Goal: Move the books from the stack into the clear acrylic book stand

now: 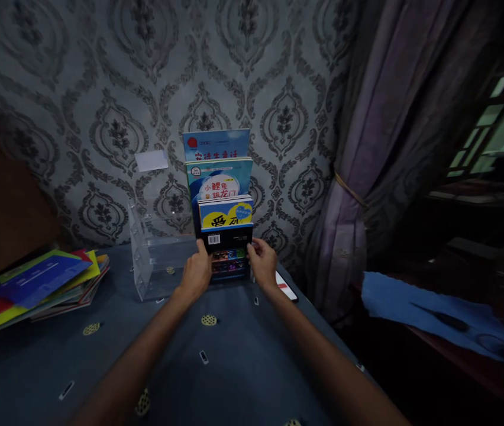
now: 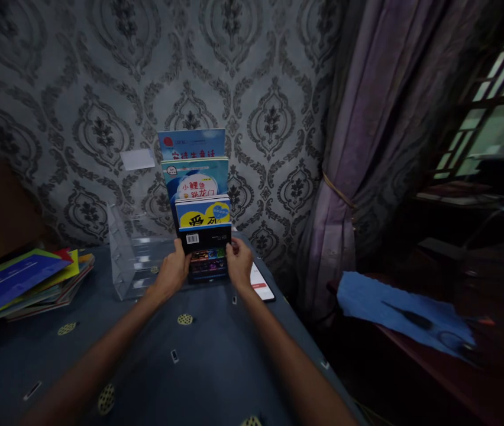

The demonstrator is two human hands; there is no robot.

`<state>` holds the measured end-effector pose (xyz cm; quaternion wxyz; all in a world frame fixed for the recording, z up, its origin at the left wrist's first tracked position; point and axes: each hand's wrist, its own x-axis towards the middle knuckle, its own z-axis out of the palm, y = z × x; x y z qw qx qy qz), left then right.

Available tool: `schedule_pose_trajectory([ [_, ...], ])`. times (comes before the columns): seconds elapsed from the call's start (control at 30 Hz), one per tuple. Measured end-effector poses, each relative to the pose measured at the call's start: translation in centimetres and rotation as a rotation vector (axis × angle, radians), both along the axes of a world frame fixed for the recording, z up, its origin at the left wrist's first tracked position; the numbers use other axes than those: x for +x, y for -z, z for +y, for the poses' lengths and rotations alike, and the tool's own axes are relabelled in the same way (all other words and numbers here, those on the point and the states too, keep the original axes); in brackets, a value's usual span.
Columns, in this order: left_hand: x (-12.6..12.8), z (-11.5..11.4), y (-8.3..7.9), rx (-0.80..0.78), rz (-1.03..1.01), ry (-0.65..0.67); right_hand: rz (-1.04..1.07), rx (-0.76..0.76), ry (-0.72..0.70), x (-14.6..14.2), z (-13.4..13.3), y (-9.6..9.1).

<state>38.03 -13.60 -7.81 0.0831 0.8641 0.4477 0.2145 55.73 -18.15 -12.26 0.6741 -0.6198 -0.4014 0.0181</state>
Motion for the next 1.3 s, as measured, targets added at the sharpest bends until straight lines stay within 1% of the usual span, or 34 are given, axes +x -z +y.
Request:
schedule_pose_trajectory([
  [0.17, -0.2, -0.2, -0.1, -0.038, -0.007, -0.001, -0.011, -0.004, 0.021, 0.0, 0.0, 0.1],
  [0.3, -0.8, -0.2, -0.3, -0.049, -0.023, 0.046, -0.050, 0.013, 0.052, 0.2, -0.5, -0.7],
  [0.43, -1.2, -0.3, -1.4, -0.013, -0.010, 0.028, -0.140, 0.068, 0.112, 0.3, -0.7, -1.8],
  [0.53, -1.1, -0.5, -2.4, 0.019, 0.021, -0.002, -0.155, 0.121, 0.111, 0.4, -0.3, -2.3],
  [0.63, -0.9, -0.6, -3.0, 0.058, 0.052, -0.012, -0.116, 0.143, 0.073, 0.6, 0.3, -2.0],
  [0.73, -0.7, -0.5, -3.1, 0.086, 0.088, -0.015, -0.095, 0.146, 0.055, 0.8, 0.7, -1.6],
  [0.83, -0.5, -0.4, -3.2, 0.102, 0.114, -0.024, -0.086, 0.147, 0.054, 1.1, 0.9, -1.7],
  [1.03, -0.4, -0.2, -3.6, 0.107, 0.152, -0.031, -0.085, 0.142, 0.037, 1.4, 1.3, -2.4],
  [1.3, -0.3, -0.2, -3.8, 0.076, 0.138, -0.022, -0.058, 0.173, 0.054, 1.3, 1.5, -2.2],
])
